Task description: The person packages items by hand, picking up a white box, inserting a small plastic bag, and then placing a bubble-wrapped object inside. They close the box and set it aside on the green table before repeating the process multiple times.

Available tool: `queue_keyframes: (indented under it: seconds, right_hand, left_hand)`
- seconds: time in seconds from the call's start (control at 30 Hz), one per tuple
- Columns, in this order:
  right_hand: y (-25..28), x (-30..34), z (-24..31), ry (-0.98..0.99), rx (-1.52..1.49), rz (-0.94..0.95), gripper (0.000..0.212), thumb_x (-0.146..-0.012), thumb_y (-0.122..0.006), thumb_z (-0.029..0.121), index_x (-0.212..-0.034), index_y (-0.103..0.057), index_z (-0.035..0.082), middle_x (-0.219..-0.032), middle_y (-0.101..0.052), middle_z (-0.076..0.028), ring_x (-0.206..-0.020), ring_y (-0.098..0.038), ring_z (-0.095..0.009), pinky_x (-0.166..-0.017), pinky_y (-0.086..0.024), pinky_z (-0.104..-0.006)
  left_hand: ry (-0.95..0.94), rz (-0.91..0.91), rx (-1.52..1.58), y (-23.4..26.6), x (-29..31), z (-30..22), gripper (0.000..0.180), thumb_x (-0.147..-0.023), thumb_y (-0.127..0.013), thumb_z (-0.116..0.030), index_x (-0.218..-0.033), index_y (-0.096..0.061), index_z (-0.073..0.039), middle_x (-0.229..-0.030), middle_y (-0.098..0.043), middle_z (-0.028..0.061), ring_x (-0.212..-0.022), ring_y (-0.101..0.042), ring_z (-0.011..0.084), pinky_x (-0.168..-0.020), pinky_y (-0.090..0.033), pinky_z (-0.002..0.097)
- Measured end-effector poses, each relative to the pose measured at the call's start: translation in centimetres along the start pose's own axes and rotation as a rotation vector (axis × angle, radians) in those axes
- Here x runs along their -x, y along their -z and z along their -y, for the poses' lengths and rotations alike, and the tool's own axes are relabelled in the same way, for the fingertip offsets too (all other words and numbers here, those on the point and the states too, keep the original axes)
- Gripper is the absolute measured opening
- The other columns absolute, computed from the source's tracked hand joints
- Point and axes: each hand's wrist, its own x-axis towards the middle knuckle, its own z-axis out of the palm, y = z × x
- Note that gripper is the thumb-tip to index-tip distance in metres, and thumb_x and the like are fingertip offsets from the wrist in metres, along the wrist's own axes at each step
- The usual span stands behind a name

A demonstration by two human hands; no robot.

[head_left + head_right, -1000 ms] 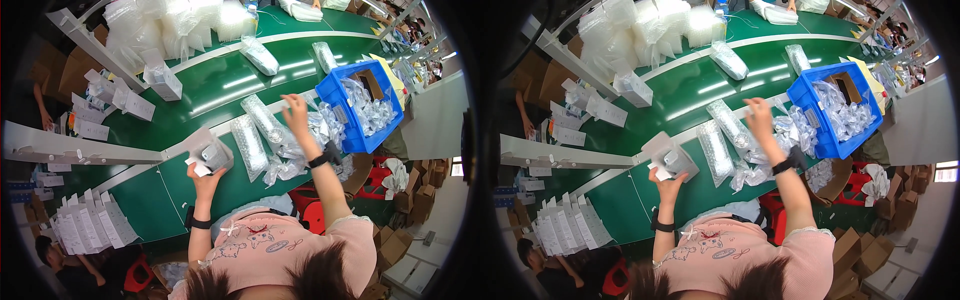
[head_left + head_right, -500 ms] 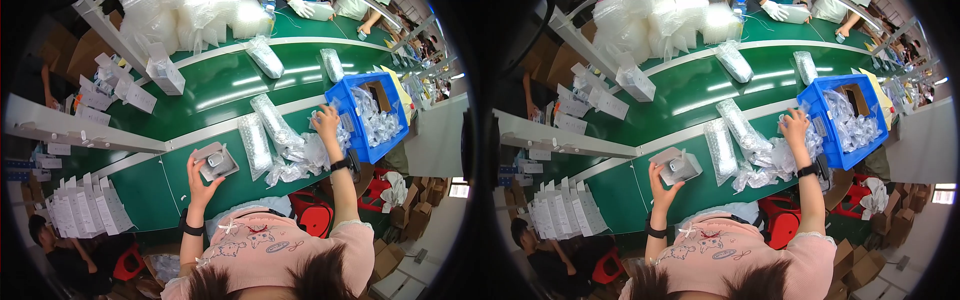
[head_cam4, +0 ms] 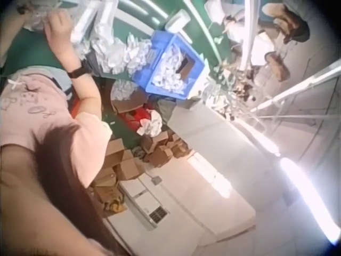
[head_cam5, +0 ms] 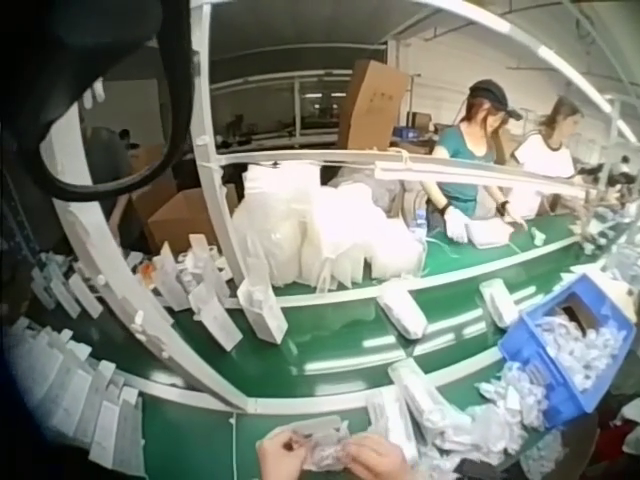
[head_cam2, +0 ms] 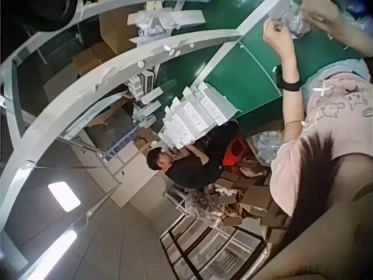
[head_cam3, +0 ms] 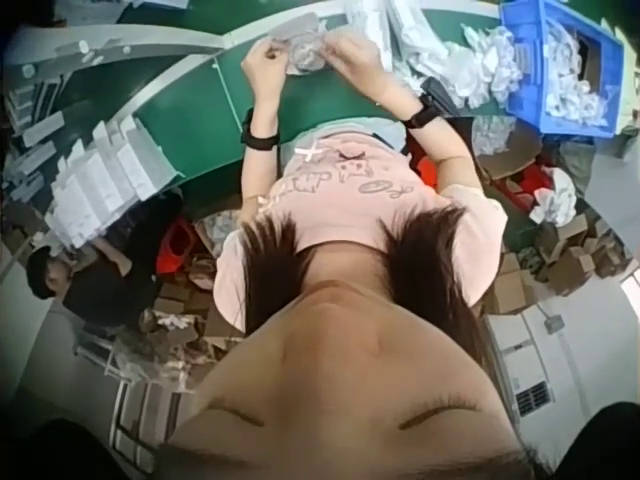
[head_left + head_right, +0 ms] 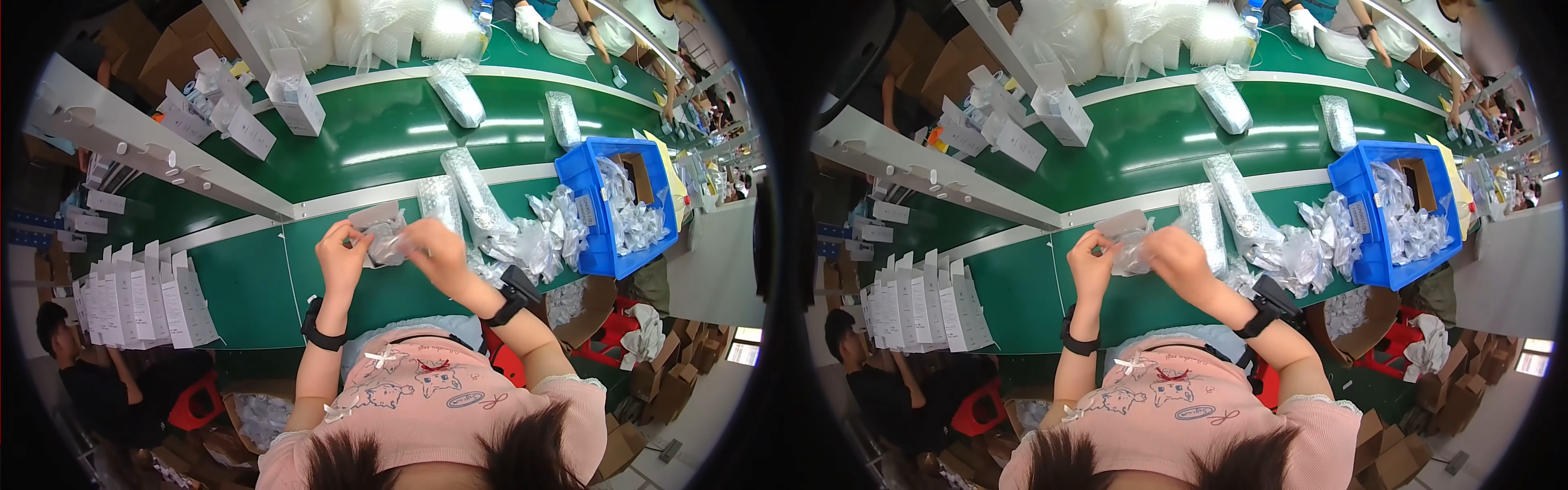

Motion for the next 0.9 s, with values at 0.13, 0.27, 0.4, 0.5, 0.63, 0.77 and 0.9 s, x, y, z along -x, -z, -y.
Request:
queue_keyframes:
  seconds: [0.13, 0.27, 0.4, 0.5, 0.63, 0.77, 0.9]
  right_hand:
    - [-1.7, -0.2, 0.3, 0.22, 0.191, 0.279, 0.028, -0.062, -0.067, 0.004, -0.088, -0.06, 0.007, -0.088, -0.057, -0.008, -0.076, -0.057, -0.028, -0.063, -0.047, -0.0334]
    - [-0.1, -1.1, 1.5, 0.153, 0.426, 0.095, 0.026, -0.065, -0.066, 0.01, -0.09, -0.061, 0.008, -0.089, -0.056, -0.009, -0.081, -0.054, -0.026, -0.067, -0.045, -0.0335]
    - [0.2, 1.3, -0.1, -0.369, 0.185, 0.308, 0.025, -0.065, -0.067, 0.016, -0.089, -0.061, 0.009, -0.088, -0.055, -0.008, -0.09, -0.05, -0.026, -0.075, -0.042, -0.0374]
    - [-0.4, 1.5, -0.6, -0.054, 0.178, 0.275, 0.029, -0.068, -0.066, 0.023, -0.092, -0.06, 0.007, -0.089, -0.054, -0.008, -0.093, -0.048, -0.026, -0.081, -0.039, -0.0391]
    - [-1.7, 0.9, 0.5, 0.044, 0.329, 0.451, 0.034, -0.069, -0.065, 0.028, -0.094, -0.059, 0.005, -0.091, -0.054, -0.008, -0.097, -0.046, -0.025, -0.088, -0.036, -0.0406]
    - [-1.5, 0.5, 0.3, 0.127, 0.365, 0.499, 0.046, -0.065, -0.069, 0.029, -0.101, -0.056, 0.004, -0.098, -0.053, -0.011, -0.103, -0.044, -0.027, -0.094, -0.032, -0.0405]
    - [0.5, 1.0, -2.0, 0.008, 0.141, 0.308, 0.068, -0.06, -0.074, 0.027, -0.116, -0.045, 0.004, -0.113, -0.047, -0.014, -0.113, -0.041, -0.027, -0.099, -0.028, -0.0382]
  left_hand:
    - [-0.072, -0.033, 0.045, -0.6, 0.0, 0.4, 0.019, -0.062, -0.07, -0.003, -0.063, -0.052, 0.003, -0.074, -0.056, 0.0057, -0.055, -0.046, 0.0102, -0.046, -0.036, 0.0226]
    - [-0.002, -0.031, 0.108, -0.6, 0.1, 0.6, 0.018, -0.064, -0.068, -0.002, -0.064, -0.051, 0.003, -0.073, -0.055, 0.004, -0.055, -0.046, 0.0098, -0.045, -0.034, 0.0225]
    - [0.011, -0.034, 0.094, -1.1, 0.3, 1.2, 0.018, -0.063, -0.07, -0.005, -0.065, -0.053, 0.002, -0.085, -0.061, 0.0121, -0.056, -0.051, 0.0167, -0.048, -0.037, 0.0261]
    - [-0.008, -0.023, 0.084, -1.2, 0.1, 1.4, 0.019, -0.064, -0.069, -0.005, -0.065, -0.051, 0.002, -0.083, -0.06, 0.0113, -0.059, -0.052, 0.0165, -0.048, -0.036, 0.0263]
    - [0.01, -0.008, 0.098, -1.5, 0.3, 1.2, 0.02, -0.065, -0.069, -0.005, -0.065, -0.05, 0.002, -0.081, -0.058, 0.0108, -0.059, -0.05, 0.0159, -0.048, -0.035, 0.0259]
    - [-0.03, -0.028, 0.165, -1.8, 0.1, 1.9, 0.019, -0.067, -0.066, 0.0, -0.064, -0.047, 0.001, -0.07, -0.049, 0.0017, -0.057, -0.043, 0.0079, -0.046, -0.032, 0.0218]
    - [0.114, 0.018, 0.363, -1.5, 0.1, 3.1, 0.019, -0.069, -0.066, -0.001, -0.064, -0.048, 0.0, -0.074, -0.052, 0.0009, -0.064, -0.046, 0.0085, -0.054, -0.036, 0.0213]
